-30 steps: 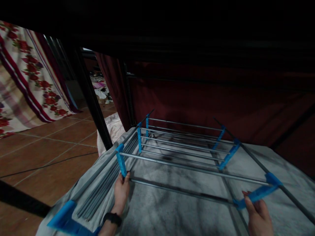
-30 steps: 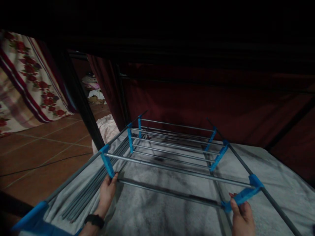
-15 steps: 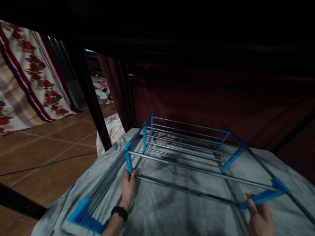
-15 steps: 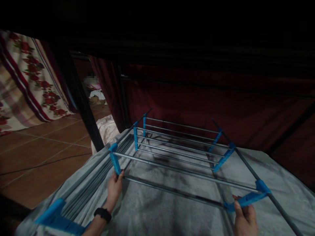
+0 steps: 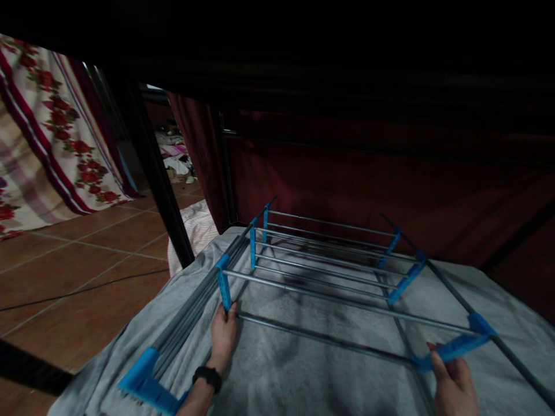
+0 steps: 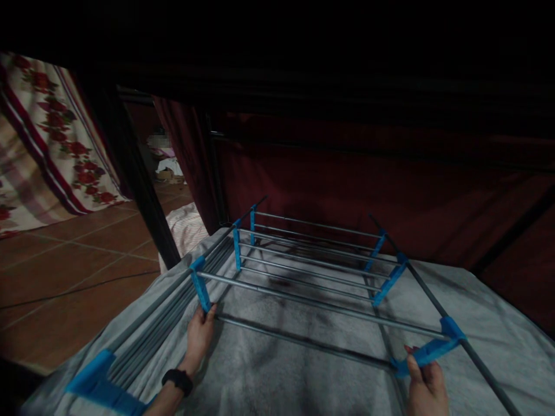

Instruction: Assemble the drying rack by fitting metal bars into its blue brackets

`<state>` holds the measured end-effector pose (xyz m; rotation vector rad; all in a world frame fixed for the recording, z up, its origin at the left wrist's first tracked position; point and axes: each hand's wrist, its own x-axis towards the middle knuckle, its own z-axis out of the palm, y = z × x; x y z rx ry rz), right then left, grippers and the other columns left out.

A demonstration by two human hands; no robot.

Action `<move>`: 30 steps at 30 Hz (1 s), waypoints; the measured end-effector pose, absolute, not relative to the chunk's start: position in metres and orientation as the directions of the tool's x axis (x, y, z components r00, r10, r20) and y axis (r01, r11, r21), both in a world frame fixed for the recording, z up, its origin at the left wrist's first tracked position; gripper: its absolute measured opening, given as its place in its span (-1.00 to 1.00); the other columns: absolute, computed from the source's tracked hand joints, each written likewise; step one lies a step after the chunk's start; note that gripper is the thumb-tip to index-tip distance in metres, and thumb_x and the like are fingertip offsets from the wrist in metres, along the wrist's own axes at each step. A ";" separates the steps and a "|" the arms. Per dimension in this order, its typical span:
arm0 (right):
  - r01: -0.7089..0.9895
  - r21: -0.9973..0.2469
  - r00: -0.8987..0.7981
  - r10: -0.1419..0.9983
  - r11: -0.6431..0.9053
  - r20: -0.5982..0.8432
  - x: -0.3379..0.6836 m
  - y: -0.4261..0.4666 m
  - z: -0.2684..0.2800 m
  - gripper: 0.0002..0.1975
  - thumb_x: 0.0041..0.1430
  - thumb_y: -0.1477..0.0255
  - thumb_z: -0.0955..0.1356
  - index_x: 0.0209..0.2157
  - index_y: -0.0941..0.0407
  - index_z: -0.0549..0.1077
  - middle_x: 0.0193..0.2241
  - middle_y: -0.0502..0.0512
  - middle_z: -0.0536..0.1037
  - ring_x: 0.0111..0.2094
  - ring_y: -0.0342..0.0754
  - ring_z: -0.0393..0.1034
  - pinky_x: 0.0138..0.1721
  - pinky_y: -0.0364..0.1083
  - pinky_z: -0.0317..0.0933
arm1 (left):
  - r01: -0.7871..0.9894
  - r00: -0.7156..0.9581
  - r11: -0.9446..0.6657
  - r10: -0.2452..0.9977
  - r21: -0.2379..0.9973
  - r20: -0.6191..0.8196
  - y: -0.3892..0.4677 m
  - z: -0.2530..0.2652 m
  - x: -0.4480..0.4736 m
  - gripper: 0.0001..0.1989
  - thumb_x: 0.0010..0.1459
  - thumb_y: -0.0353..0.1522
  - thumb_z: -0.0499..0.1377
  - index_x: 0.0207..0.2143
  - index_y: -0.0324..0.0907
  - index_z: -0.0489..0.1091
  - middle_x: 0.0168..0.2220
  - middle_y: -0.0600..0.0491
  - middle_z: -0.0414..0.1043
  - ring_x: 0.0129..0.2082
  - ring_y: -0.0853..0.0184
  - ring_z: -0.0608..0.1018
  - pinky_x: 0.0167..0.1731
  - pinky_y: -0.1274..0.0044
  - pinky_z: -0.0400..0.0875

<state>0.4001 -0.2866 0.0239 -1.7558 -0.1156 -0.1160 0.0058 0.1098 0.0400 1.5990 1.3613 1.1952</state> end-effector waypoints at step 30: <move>0.192 -0.980 0.981 0.035 -0.052 0.191 0.398 -0.267 0.037 -0.50 0.04 0.00 0.42 -0.12 0.08 0.47 -0.13 0.10 0.54 -0.02 0.13 0.39 0.13 0.12 0.19 | 0.465 0.057 -0.225 0.973 0.856 0.224 0.121 0.029 0.003 -0.64 0.06 0.00 0.05 -0.32 -0.08 0.35 -0.30 -0.16 0.56 -0.19 -0.07 0.60 -0.11 0.18 0.51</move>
